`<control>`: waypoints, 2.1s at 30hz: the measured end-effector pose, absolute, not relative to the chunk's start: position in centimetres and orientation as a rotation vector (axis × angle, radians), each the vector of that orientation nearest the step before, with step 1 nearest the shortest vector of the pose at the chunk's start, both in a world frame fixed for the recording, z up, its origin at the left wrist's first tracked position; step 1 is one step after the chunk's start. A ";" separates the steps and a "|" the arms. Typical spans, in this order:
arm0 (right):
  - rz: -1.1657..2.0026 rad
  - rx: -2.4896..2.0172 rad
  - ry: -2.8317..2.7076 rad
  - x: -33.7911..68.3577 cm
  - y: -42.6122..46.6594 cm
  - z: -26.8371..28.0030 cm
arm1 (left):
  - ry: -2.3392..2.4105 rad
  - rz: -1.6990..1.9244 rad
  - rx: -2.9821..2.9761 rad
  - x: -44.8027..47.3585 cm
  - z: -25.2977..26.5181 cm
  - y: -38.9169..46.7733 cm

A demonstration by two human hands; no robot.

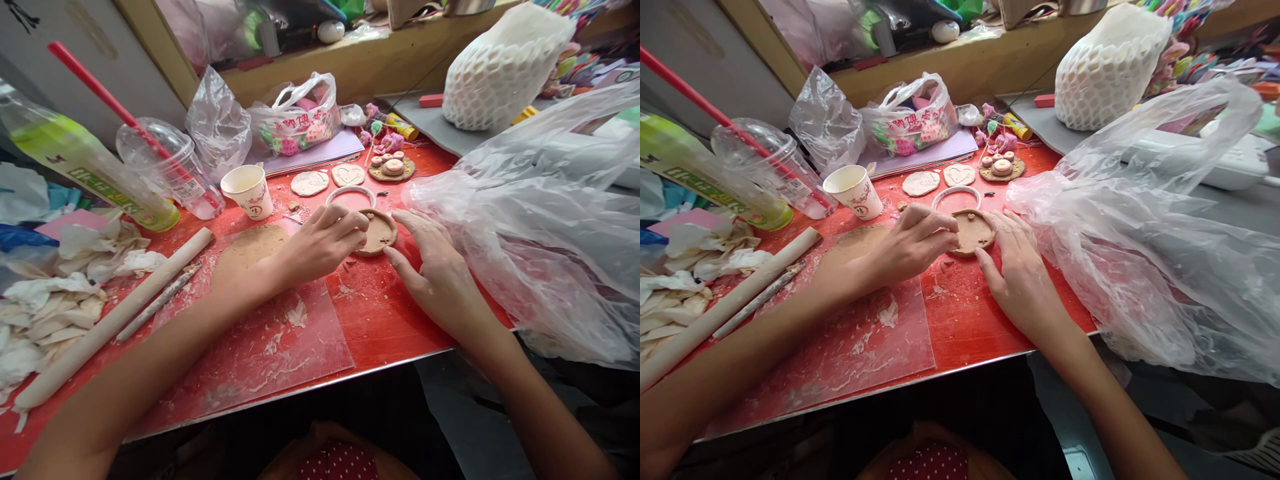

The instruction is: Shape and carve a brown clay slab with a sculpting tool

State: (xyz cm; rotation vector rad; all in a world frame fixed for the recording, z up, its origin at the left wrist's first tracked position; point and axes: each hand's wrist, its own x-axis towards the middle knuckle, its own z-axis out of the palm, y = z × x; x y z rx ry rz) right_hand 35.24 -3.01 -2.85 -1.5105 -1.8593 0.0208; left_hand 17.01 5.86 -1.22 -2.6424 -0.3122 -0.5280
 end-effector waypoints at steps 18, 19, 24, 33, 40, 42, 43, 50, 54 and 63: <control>0.026 -1.501 -1.862 35.3 -3.0 -3.0 | -0.346 -0.556 -2.695 18.0 -1.7 5.4; 0.028 -1.502 -1.863 35.3 -3.0 -3.0 | -0.349 -0.561 -2.690 18.0 -1.7 5.4; 0.029 -1.507 -1.857 35.3 -3.0 -3.0 | -0.431 -0.698 -2.709 17.8 -1.5 5.6; 0.021 -1.498 -1.870 35.4 -2.9 -3.2 | -0.287 -0.500 -2.711 16.9 -1.8 5.9; 0.021 -1.502 -1.864 35.3 -3.0 -3.1 | -0.316 -0.644 -2.688 16.8 -2.1 6.4; 0.018 -1.505 -1.863 35.3 -3.0 -3.1 | -0.310 -0.652 -2.677 16.6 -2.1 6.6; 0.016 -1.505 -1.863 35.3 -3.0 -3.1 | -0.297 -0.643 -2.671 16.5 -2.2 6.7; 0.015 -1.498 -1.867 35.3 -3.0 -3.1 | -0.273 -0.597 -2.675 16.5 -1.8 6.6; 0.018 -1.506 -1.863 35.2 -3.0 -3.1 | -0.281 -0.560 -2.660 16.2 -1.6 6.7; 0.052 -1.501 -1.860 35.3 -3.0 -3.0 | -0.444 -0.610 -2.670 15.7 -0.9 6.8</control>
